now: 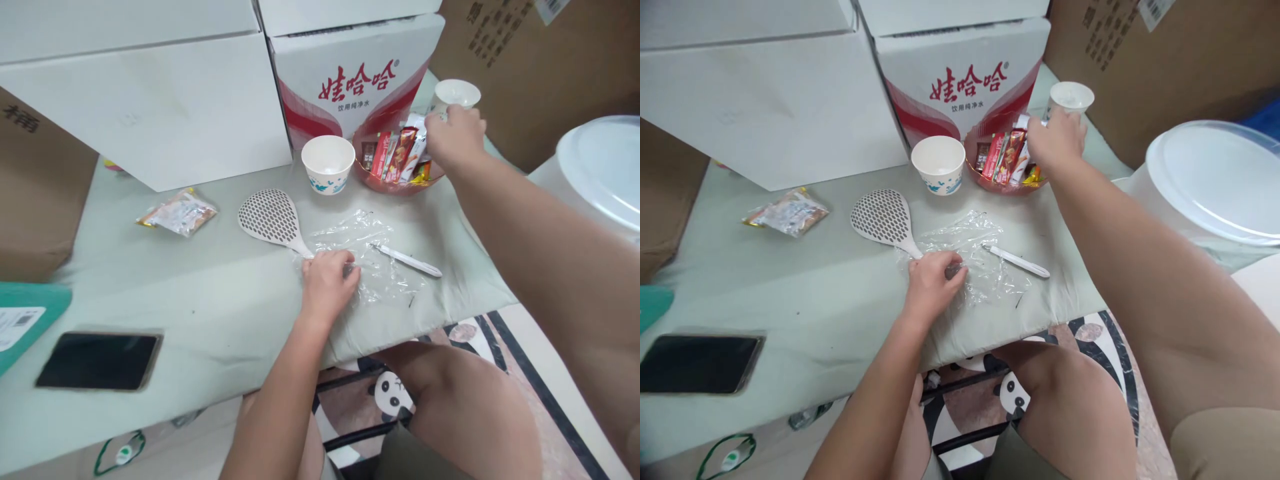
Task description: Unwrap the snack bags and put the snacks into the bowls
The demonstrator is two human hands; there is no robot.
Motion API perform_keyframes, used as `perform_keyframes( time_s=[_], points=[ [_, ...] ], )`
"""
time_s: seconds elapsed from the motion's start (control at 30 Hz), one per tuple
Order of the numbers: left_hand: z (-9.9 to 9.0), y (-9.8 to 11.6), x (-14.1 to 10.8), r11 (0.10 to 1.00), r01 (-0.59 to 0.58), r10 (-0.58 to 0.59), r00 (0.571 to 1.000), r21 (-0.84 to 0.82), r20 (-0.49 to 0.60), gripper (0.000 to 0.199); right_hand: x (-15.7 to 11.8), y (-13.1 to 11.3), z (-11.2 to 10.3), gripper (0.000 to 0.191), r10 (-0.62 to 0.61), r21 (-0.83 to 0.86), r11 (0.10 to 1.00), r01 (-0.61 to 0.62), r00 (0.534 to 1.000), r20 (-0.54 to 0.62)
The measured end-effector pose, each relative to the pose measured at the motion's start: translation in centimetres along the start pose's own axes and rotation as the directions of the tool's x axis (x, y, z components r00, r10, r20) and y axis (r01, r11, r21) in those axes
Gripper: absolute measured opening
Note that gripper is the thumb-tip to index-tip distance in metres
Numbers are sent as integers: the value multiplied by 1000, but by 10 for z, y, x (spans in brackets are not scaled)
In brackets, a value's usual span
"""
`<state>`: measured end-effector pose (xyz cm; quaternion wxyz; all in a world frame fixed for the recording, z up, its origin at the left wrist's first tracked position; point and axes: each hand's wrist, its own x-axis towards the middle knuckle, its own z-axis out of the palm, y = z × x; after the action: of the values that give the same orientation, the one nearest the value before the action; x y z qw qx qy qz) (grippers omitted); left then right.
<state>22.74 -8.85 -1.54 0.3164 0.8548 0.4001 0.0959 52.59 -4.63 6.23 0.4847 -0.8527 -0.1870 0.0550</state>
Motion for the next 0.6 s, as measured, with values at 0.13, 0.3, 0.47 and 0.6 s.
perform_keyframes(
  time_s=[0.13, 0.3, 0.47, 0.6],
  points=[
    [-1, 3, 2, 1000, 13, -13, 1000, -10, 9, 6, 1, 2, 0, 17, 4, 178, 984, -5, 1000, 7],
    [0, 4, 4, 1000, -7, 7, 1000, -23, 8, 9, -51, 23, -17, 15, -6, 446, 895, 25, 999, -43],
    [1, 2, 2, 998, -50, 49, 998, -37, -25, 9, -176, 75, -30, 11, 22, 620, 785, -21, 1000, 7],
    [-4, -2, -7, 996, -84, 84, 994, -7, -68, 9, -234, 95, -25, 12, 20, 541, 838, -77, 994, 111]
  ],
)
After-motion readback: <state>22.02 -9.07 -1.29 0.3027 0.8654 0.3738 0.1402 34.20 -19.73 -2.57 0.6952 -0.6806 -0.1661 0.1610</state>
